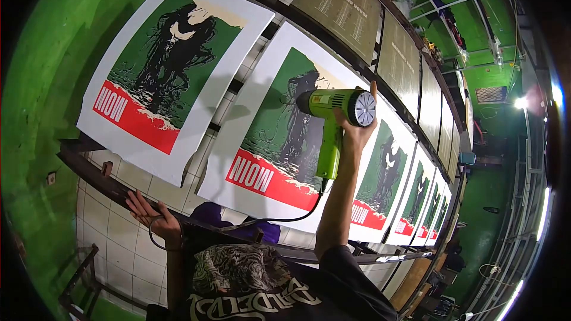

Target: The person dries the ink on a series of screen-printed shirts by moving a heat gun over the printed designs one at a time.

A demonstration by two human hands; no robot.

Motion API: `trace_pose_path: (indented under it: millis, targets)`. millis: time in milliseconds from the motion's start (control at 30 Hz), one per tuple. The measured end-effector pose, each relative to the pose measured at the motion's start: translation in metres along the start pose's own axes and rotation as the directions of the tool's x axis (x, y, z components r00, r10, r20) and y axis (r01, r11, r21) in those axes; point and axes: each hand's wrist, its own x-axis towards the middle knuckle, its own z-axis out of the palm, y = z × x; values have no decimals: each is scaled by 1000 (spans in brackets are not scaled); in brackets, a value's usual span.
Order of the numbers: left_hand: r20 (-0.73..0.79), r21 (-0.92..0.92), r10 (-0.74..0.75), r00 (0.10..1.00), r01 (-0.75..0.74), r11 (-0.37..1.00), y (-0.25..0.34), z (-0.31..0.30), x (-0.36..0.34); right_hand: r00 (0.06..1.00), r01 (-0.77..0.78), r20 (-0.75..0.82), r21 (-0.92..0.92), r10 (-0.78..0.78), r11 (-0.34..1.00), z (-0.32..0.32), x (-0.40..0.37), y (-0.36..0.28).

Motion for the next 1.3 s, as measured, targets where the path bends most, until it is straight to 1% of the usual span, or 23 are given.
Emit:
trace_pose_path:
  millis: [33,67,100,133,167,333,400,433,467,533,600,700,767,800,867,933,1000,1067,1133,1167,1200,1267,1300]
  targets:
    - [0,-5,1,1000,-1,1000,0,0,0,998,-60,1,-21,60,998,-3,1,2]
    - [0,-11,3,1000,-3,1000,0,0,0,998,-61,-3,-22,61,998,-3,2,4]
    - [2,-12,7,1000,-7,1000,-1,1,0,998,62,-8,-184,-65,981,-1,3,5]
    - [-3,-1,17,1000,-17,1000,-3,1,-1,982,180,8,-340,-188,923,1,5,6]
    - [-9,9,25,1000,-25,1000,-3,2,-1,991,132,32,-228,-128,965,0,7,12]
    - [3,27,6,1000,-6,1000,0,0,-1,993,110,-20,-208,-117,972,2,4,13]
    - [9,24,4,1000,-4,1000,1,0,0,974,222,34,-384,-226,896,5,2,16]
    - [19,34,7,1000,-8,999,-1,0,0,964,265,67,-367,-259,892,0,3,21]
    - [29,45,10,1000,-11,999,-2,1,-1,964,264,64,-365,-259,893,-1,3,23]
    - [29,48,12,999,-13,999,-2,1,0,976,181,-43,-370,-212,911,-3,2,22]
    - [37,49,18,999,-19,999,-2,1,-2,976,184,-34,-402,-216,897,1,4,16]
    - [36,51,29,999,-31,998,-2,0,0,983,167,-17,-347,-185,923,-3,4,28]
    - [41,25,15,999,-16,1000,2,-1,0,985,105,-101,-304,-142,947,-4,5,25]
    - [45,25,22,999,-23,999,2,-1,0,984,101,-108,-306,-139,947,-3,5,25]
    - [58,44,2,998,-4,999,1,0,-1,970,173,-95,-381,-224,908,1,5,26]
    - [56,45,9,998,-12,999,0,1,-1,970,176,-88,-384,-226,906,1,6,26]
    - [55,50,8,998,-11,999,1,0,-1,978,104,-145,-287,-151,952,1,7,23]
    - [59,27,-21,998,19,999,3,-1,0,974,123,-147,-296,-173,947,-1,7,29]
    - [63,32,-18,998,16,999,4,-1,0,975,144,-113,-330,-190,933,1,7,25]
    - [63,37,-15,998,12,999,4,-1,0,977,123,-137,-258,-162,958,0,7,24]
    - [65,39,-18,998,16,999,3,-1,0,982,63,-162,-192,-95,979,-4,7,26]
    - [69,20,-15,997,14,1000,3,-1,0,966,74,-227,-220,-125,973,-5,8,31]
    - [72,19,-18,997,17,1000,3,-1,-1,967,74,-224,-223,-125,972,-6,6,29]
